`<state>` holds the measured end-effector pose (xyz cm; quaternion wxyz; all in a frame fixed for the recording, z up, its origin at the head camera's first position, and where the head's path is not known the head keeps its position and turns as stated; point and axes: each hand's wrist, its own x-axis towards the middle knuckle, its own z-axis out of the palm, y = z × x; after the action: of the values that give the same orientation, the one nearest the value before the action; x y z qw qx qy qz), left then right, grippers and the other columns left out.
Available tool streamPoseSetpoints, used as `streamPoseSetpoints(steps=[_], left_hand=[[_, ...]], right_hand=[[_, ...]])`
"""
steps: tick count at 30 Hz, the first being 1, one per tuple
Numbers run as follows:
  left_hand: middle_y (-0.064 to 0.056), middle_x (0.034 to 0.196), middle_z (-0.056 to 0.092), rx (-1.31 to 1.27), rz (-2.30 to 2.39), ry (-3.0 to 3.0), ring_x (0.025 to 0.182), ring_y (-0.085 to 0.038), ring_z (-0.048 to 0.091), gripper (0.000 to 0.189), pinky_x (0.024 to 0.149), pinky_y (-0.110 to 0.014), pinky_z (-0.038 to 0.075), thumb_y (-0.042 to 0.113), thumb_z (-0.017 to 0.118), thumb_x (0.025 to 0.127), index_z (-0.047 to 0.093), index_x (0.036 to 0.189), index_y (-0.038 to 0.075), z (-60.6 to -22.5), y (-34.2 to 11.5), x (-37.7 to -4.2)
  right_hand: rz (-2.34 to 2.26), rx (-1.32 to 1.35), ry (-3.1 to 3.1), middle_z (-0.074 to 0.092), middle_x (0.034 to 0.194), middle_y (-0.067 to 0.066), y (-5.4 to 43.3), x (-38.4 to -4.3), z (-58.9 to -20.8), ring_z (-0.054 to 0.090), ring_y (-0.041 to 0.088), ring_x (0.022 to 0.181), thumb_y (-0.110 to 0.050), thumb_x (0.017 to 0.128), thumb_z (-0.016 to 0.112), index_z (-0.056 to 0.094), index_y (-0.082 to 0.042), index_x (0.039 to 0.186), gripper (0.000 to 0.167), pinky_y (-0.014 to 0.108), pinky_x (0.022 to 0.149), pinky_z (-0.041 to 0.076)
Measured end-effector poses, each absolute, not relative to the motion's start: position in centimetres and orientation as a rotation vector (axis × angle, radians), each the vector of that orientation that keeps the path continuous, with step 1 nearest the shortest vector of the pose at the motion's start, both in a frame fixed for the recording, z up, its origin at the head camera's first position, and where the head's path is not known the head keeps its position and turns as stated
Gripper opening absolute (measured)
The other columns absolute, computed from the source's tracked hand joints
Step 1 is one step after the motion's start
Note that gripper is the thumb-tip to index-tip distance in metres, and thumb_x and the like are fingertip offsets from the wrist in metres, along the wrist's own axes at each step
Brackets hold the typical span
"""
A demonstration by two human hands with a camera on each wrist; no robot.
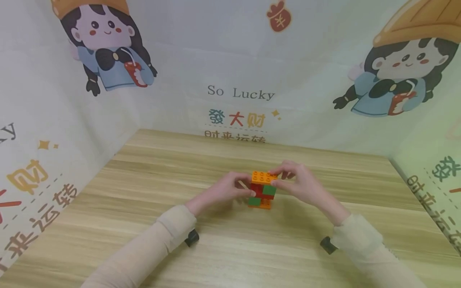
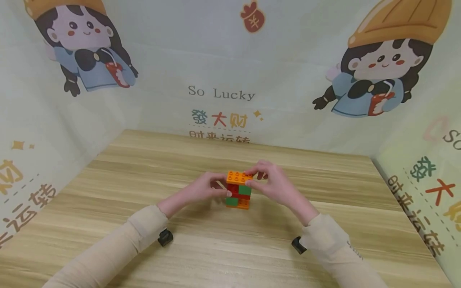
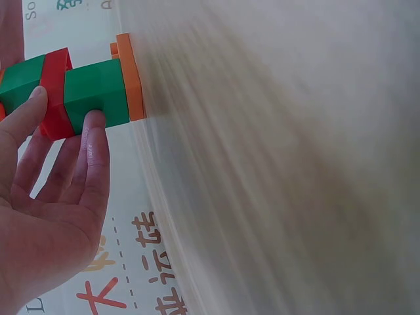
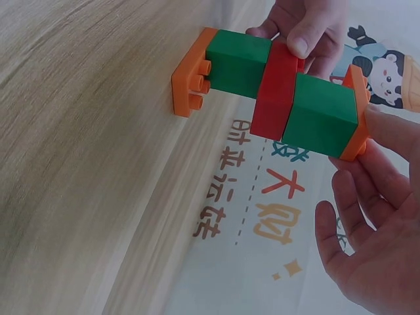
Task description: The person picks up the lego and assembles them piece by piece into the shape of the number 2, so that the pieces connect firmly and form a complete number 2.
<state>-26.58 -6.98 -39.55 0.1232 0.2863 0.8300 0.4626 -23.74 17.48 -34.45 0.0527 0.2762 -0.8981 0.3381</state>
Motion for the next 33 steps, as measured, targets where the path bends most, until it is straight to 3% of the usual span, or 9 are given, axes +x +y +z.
streamPoseSetpoints(steps=[12, 22, 29, 33], left_hand=[[-0.009, 0.108, 0.070, 0.837, 1.323, 2.431, 0.085, -0.015, 0.068, 0.032, 0.073, -0.030, 0.060, 0.016, 0.072, 0.090, 0.068, 0.120, 0.010, -39.5, -7.0, -26.5], [-0.017, 0.111, 0.069, 0.840, 1.373, 2.367, 0.087, -0.032, 0.071, 0.031, 0.070, -0.036, 0.061, 0.014, 0.070, 0.091, 0.066, 0.120, 0.004, -39.0, -7.2, -26.6], [-0.013, 0.111, 0.070, 0.842, 1.343, 2.388, 0.088, -0.029, 0.071, 0.032, 0.072, -0.037, 0.061, 0.016, 0.069, 0.092, 0.067, 0.122, 0.009, -39.2, -7.2, -27.0], [-0.012, 0.113, 0.070, 0.857, 1.312, 2.421, 0.087, -0.022, 0.071, 0.032, 0.073, -0.033, 0.061, 0.018, 0.068, 0.093, 0.066, 0.124, 0.009, -39.3, -7.0, -27.3]], right_hand=[[1.075, 0.842, -2.725, 0.072, 0.101, 0.003, 17.4, -23.7, -34.5, 0.057, 0.017, 0.085, -0.012, 0.088, 0.074, 0.074, -0.011, 0.111, 0.024, 0.033, 0.081, 0.052], [1.050, 0.805, -2.737, 0.072, 0.100, 0.004, 17.2, -24.3, -34.3, 0.056, 0.017, 0.083, -0.013, 0.088, 0.073, 0.073, -0.010, 0.112, 0.024, 0.032, 0.079, 0.052], [1.069, 0.771, -2.742, 0.073, 0.104, 0.007, 17.2, -24.6, -34.4, 0.056, 0.017, 0.083, -0.014, 0.090, 0.072, 0.073, -0.008, 0.114, 0.025, 0.031, 0.079, 0.052], [1.069, 0.758, -2.719, 0.073, 0.108, 0.011, 17.2, -25.0, -34.7, 0.058, 0.018, 0.083, -0.012, 0.090, 0.071, 0.072, -0.006, 0.115, 0.025, 0.033, 0.079, 0.054]])
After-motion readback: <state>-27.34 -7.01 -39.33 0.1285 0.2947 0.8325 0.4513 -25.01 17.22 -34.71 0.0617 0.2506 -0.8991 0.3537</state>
